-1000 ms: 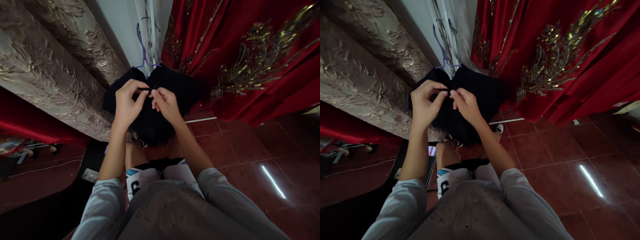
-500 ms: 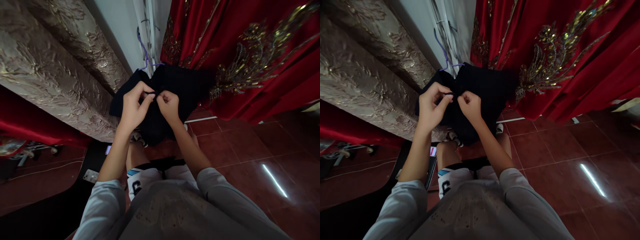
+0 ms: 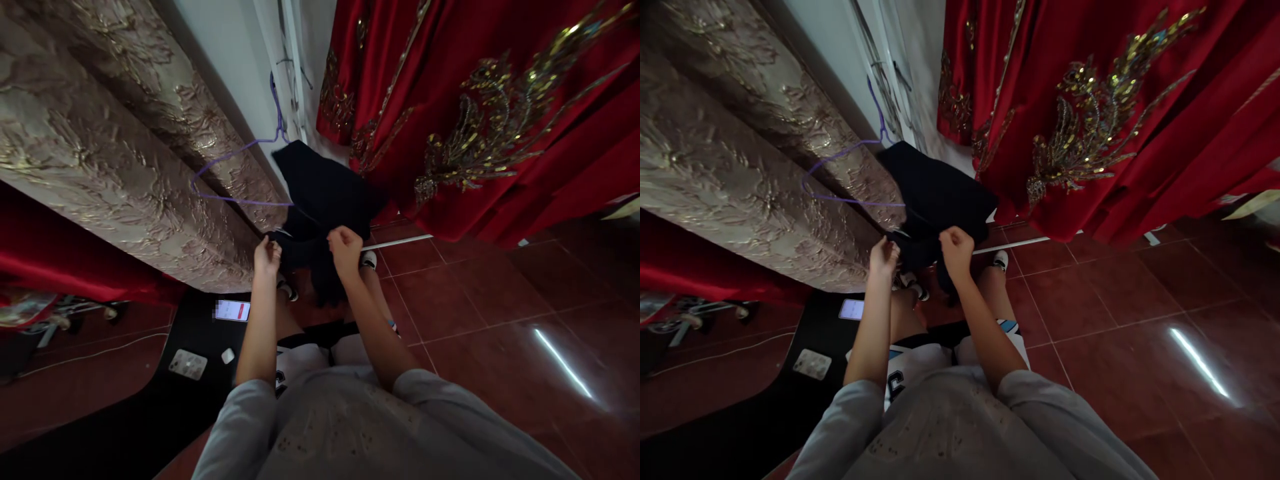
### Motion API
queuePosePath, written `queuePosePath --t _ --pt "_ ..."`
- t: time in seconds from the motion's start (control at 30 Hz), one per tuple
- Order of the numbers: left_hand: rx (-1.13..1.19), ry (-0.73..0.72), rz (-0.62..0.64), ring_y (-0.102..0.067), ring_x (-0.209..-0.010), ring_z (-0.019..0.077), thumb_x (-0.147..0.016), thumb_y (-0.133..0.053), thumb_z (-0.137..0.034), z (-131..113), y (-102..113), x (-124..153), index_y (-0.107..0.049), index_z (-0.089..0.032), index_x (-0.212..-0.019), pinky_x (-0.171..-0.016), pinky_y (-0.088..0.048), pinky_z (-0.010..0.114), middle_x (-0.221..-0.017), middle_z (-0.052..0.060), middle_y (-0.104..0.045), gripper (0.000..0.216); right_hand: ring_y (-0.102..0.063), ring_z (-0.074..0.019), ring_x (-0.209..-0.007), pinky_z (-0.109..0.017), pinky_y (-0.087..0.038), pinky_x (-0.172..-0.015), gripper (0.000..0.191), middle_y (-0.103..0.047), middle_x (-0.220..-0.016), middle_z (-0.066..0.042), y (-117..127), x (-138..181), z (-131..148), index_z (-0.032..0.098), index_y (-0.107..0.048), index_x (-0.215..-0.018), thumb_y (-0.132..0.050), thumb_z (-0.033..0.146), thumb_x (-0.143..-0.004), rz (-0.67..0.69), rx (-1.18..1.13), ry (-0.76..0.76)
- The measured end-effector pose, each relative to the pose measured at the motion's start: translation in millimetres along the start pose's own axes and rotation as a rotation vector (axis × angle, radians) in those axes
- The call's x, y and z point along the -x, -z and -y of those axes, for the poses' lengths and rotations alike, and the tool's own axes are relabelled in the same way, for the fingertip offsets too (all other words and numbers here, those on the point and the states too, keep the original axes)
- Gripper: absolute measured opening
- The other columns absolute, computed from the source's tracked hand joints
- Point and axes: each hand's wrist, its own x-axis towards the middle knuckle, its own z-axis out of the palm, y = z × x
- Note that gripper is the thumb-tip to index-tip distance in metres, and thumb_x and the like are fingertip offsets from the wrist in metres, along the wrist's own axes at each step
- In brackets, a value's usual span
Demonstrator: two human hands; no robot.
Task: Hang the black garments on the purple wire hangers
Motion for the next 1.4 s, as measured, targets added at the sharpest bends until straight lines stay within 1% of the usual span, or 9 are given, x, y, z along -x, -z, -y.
queuePosePath --t 0.1,0.23,0.37,0.5,0.63,0.83,1.0,1.2,1.4 --pt "0.058 -0.012 0.040 -0.063 -0.071 0.0106 -0.089 -0.070 -0.019 8.4 -17.8 15.8 -0.054 -0.017 -0.072 -0.078 -0.052 0.023 -0.071 0.000 -0.063 0.024 -0.052 -0.0162 -0.067 -0.031 -0.043 -0.062 0.015 -0.058 -0.072 -0.001 22.1 8.9 -19.4 0.022 -0.056 -0.078 -0.057 0.035 -0.085 -0.043 0.029 -0.022" --pt "-0.205 -0.308 0.347 -0.066 -0.089 0.0169 -0.087 -0.076 -0.032 -14.3 -49.6 43.1 -0.068 -0.020 -0.090 -0.086 -0.052 0.028 -0.093 0.003 -0.069 0.014 -0.063 -0.0227 -0.109 -0.035 -0.051 -0.093 0.040 -0.069 -0.118 -0.008 14.6 16.5 -12.6 0.022 -0.064 -0.110 -0.077 0.039 -0.075 0.278 0.055 0.059" --pt "-0.720 -0.693 0.362 -0.063 -0.111 0.0239 -0.096 -0.066 -0.040 -33.2 -52.6 60.2 -0.071 -0.023 -0.100 -0.103 -0.047 0.037 -0.110 0.006 -0.071 0.018 -0.062 -0.0193 -0.080 -0.032 -0.051 -0.069 0.019 -0.066 -0.084 -0.004 -10.2 7.7 15.7 0.021 -0.062 -0.085 -0.064 0.039 -0.086 0.659 0.021 0.028" --pt "-0.851 -0.497 0.568 -0.068 -0.102 0.0263 -0.104 -0.048 -0.050 -30.3 -10.0 56.2 -0.071 -0.023 -0.116 -0.096 -0.051 0.036 -0.111 0.008 -0.074 0.038 -0.043 -0.0130 -0.059 -0.027 -0.036 -0.054 0.029 -0.045 -0.059 0.002 -21.2 -29.7 47.2 0.022 -0.044 -0.061 -0.057 0.029 -0.085 0.654 0.154 0.175" --pt "-1.014 -0.276 0.766 -0.072 -0.087 0.0294 -0.088 -0.072 -0.053 -20.4 37.7 48.3 -0.078 -0.023 -0.095 -0.085 -0.053 0.034 -0.090 0.007 -0.078 0.030 -0.040 -0.0125 -0.060 -0.029 -0.040 -0.062 0.036 -0.038 -0.057 0.003 -34.6 -82.0 51.3 0.022 -0.036 -0.057 -0.062 0.022 -0.082 0.426 0.325 0.397" --pt "-1.603 -0.044 0.615 -0.070 -0.078 0.0322 -0.069 -0.080 -0.050 -32.0 86.4 34.7 -0.066 -0.023 -0.064 -0.089 -0.050 0.041 -0.067 0.008 -0.068 0.030 -0.062 -0.0194 -0.094 -0.035 -0.048 -0.093 0.020 -0.069 -0.093 -0.003 -19.5 -121.6 22.6 0.021 -0.071 -0.097 -0.057 0.014 -0.083 0.577 0.368 0.436" --pt "-1.834 -0.137 0.582 -0.060 -0.114 0.0413 -0.078 -0.070 -0.053 -72.0 105.5 18.5 -0.069 -0.022 -0.080 -0.108 -0.035 0.060 -0.095 0.015 -0.073 0.031 -0.047 -0.0134 -0.067 -0.028 -0.037 -0.066 0.016 -0.049 -0.066 0.003 25.8 -119.1 32.4 0.020 -0.056 -0.069 -0.057 0.023 -0.084 0.566 0.349 0.403" --pt "-1.626 -0.743 0.206 -0.045 -0.125 0.0363 -0.094 -0.045 -0.032 -143.3 75.0 -3.5 -0.056 -0.020 -0.072 -0.115 -0.023 0.064 -0.103 0.013 -0.068 0.027 -0.033 -0.0110 -0.060 -0.030 -0.026 -0.058 0.035 -0.031 -0.059 0.004 52.4 -116.9 57.1 0.020 -0.038 -0.057 -0.060 0.029 -0.083 0.419 0.415 0.424" --pt "-1.128 -0.938 0.421 -0.058 -0.122 0.0276 -0.092 -0.057 -0.038 -150.7 -2.8 -10.9 -0.063 -0.024 -0.096 -0.113 -0.040 0.045 -0.125 0.009 -0.066 0.015 -0.057 -0.0159 -0.071 -0.030 -0.046 -0.068 0.019 -0.061 -0.072 -0.001 46.0 -85.6 55.7 0.019 -0.065 -0.078 -0.053 0.029 -0.089 0.556 0.415 0.438"
